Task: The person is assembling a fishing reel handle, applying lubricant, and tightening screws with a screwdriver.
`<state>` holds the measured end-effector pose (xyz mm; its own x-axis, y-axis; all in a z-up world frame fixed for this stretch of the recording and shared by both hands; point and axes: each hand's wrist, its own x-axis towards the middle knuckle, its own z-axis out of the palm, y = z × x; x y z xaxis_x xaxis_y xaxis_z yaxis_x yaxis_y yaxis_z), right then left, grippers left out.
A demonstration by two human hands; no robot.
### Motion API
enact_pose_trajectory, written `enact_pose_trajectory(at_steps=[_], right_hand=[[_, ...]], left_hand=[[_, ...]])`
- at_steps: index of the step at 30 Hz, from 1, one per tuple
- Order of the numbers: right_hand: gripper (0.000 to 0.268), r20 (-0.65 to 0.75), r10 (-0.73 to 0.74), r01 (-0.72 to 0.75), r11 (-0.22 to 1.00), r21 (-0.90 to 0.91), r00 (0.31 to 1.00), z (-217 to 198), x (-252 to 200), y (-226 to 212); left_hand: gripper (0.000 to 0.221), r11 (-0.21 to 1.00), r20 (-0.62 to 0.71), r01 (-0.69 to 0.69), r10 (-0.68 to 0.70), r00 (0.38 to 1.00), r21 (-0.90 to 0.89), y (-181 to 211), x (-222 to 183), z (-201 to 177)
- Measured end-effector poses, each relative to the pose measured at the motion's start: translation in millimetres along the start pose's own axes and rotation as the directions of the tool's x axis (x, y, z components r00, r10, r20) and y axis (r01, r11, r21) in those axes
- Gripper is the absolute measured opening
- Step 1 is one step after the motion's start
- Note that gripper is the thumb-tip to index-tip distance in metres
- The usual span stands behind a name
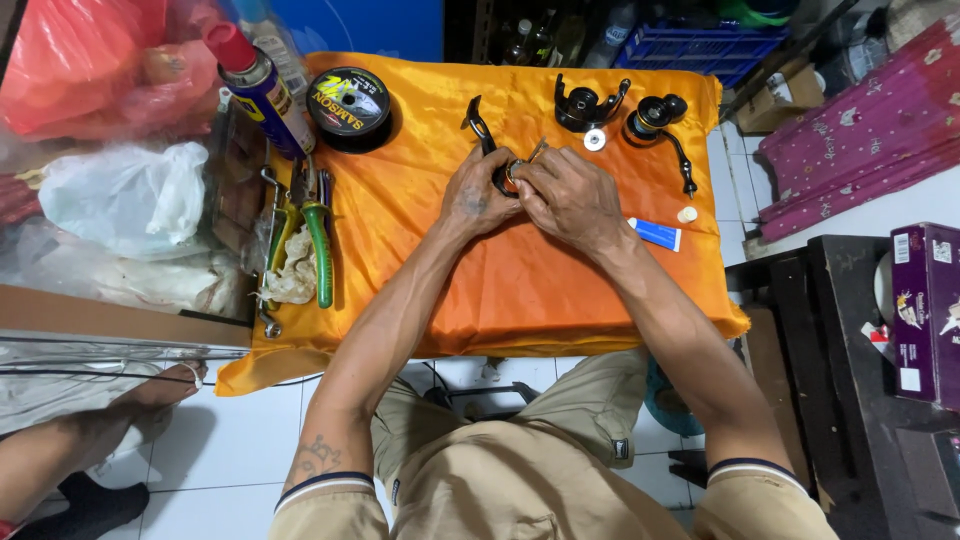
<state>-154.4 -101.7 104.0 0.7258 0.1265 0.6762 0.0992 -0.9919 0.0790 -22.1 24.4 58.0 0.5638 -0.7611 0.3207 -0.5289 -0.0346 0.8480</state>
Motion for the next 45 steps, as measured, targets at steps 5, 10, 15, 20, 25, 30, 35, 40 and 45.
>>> enact_pose_trajectory(at_steps=[5,10,15,20,25,30,35,40,45], right_hand=[[0.028,0.01,0.05,-0.05,0.999,-0.014,0.999,5,1,-5],[0.029,0.014,0.122,-0.121,0.992,-0.04,0.992,-2,3,-15],[0.017,0.156,0.309,-0.337,0.919,0.203,0.938,-31,3,-18],[0.025,0.268,0.451,-0.503,0.846,0.175,0.851,-39,-41,22],[0.039,0.571,0.53,-0.664,0.747,0.036,0.627,-40,-67,21],[0.065,0.635,0.451,-0.633,0.77,0.079,0.628,-41,-52,7],[0.063,0.666,0.45,-0.645,0.761,0.063,0.595,-33,-61,17],[0.071,0.686,0.449,-0.687,0.72,0.102,0.572,-46,-58,21],[0.07,0.535,0.586,-0.73,0.148,0.668,0.608,-54,-51,41]], left_hand=[[0.035,1.0,0.017,0.003,-0.003,1.0,-0.006,-7,1,3],[0.036,0.999,0.022,-0.031,0.031,0.999,0.011,-9,2,3],[0.036,1.0,-0.03,-0.002,0.003,1.0,0.017,-16,2,7],[0.043,0.998,-0.033,-0.013,0.011,0.999,-0.056,10,-1,-5],[0.044,0.999,-0.035,-0.005,0.003,0.999,-0.04,0,2,1],[0.047,0.999,-0.021,-0.008,0.007,1.0,-0.036,1,1,-1],[0.046,0.998,-0.022,-0.018,0.017,1.0,-0.057,1,2,-2],[0.044,0.999,-0.009,-0.002,0.002,1.0,-0.04,-4,2,0],[0.048,0.998,0.001,-0.011,0.011,1.0,-0.059,0,1,-3]])
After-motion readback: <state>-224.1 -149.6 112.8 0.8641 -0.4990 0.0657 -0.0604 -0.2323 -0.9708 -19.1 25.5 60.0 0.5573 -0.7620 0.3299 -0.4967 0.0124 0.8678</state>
